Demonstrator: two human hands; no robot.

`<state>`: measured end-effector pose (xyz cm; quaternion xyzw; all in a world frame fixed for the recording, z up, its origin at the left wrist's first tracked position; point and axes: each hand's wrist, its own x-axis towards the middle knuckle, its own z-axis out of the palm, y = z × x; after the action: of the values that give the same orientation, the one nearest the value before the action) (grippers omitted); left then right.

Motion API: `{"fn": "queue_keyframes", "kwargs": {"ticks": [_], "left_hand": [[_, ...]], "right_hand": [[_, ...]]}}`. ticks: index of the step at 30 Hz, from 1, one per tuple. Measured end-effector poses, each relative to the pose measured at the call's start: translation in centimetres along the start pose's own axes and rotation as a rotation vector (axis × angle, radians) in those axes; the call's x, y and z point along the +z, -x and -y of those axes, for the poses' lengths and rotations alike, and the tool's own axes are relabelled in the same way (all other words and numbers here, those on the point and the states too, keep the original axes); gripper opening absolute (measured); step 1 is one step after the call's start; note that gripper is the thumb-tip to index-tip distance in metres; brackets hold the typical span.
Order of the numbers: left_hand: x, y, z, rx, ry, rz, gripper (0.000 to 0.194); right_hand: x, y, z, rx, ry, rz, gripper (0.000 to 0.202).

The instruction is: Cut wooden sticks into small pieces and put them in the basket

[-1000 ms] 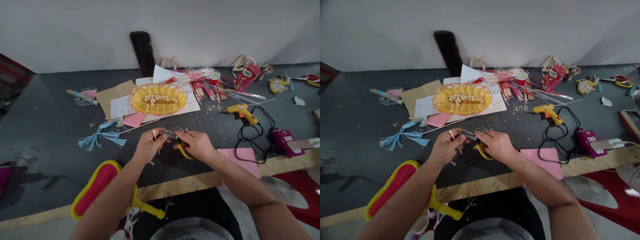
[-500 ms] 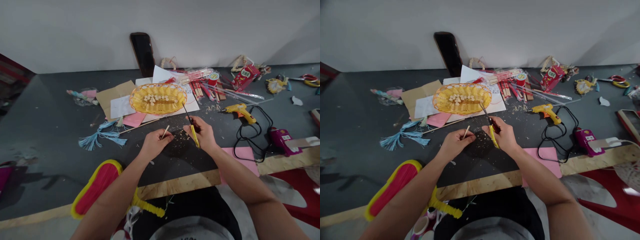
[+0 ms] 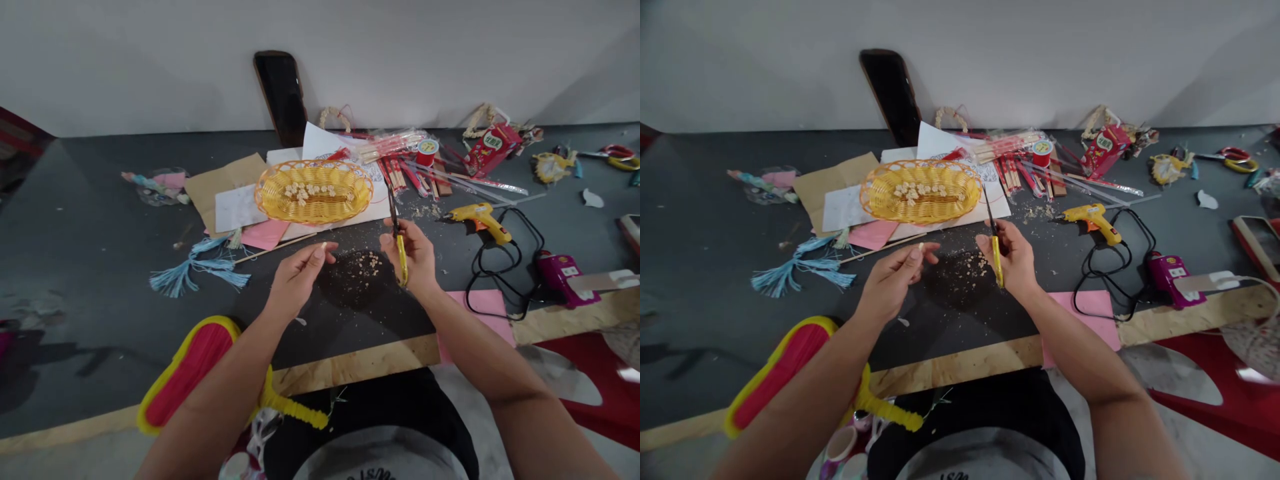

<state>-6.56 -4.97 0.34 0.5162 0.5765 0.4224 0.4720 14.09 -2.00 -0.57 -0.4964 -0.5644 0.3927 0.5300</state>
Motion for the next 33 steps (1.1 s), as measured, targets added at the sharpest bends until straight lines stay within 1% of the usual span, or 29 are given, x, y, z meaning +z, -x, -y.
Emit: {"fn": "queue_keyframes", "kwargs": {"ticks": [3,5,7,8,11,13,15,17,20,24,29,33], "left_hand": [[0.1,0.1,0.2,0.011,-0.012,0.044,0.040],[0.1,0.1,0.2,0.010,-0.007,0.042,0.036],[0.1,0.1,0.2,0.013,-0.005,0.027,0.033],[0.1,0.1,0.2,0.018,-0.007,0.018,0.032],[0.1,0.1,0.2,0.043,-0.006,-0.007,0.032],[0.0,0.1,0.3,0.060,0.005,-0.015,0.033],[0.0,0.2,0.4,0.071,0.015,-0.014,0.033],[0.0,0.2,0.5,0.082,0.009,0.001,0.032],[0.0,0.3,0.3,0.105,-0.030,0.015,0.027],[0.1,0.4,0.0,0.112,-0.107,0.019,0.022],[0.0,0.5,-0.1,0.128,-0.172,0.028,0.021],[-0.1,0.4,-0.2,0.159,-0.190,0.052,0.020]], "right_hand": [[0.0,0.1,0.0,-0.032,0.006,-0.014,0.042],[-0.1,0.2,0.0,-0.055,0.042,0.004,0.040],[-0.2,0.5,0.1,-0.091,0.128,0.075,0.040],[-0.2,0.6,0.1,-0.124,0.192,0.131,0.040],[0.0,1.2,0.3,-0.291,0.408,0.288,0.039],[0.2,1.6,0.5,-0.379,0.498,0.361,0.037],[0.5,1.9,0.7,-0.405,0.543,0.417,0.036],[0.7,2.1,0.9,-0.399,0.569,0.459,0.035],[0.8,2.2,1.1,-0.388,0.574,0.481,0.036],[0.8,2.3,1.2,-0.377,0.554,0.453,0.035],[0.7,2.2,1.0,-0.372,0.560,0.464,0.038],[0.7,2.3,0.8,-0.410,0.569,0.458,0.041]]}}
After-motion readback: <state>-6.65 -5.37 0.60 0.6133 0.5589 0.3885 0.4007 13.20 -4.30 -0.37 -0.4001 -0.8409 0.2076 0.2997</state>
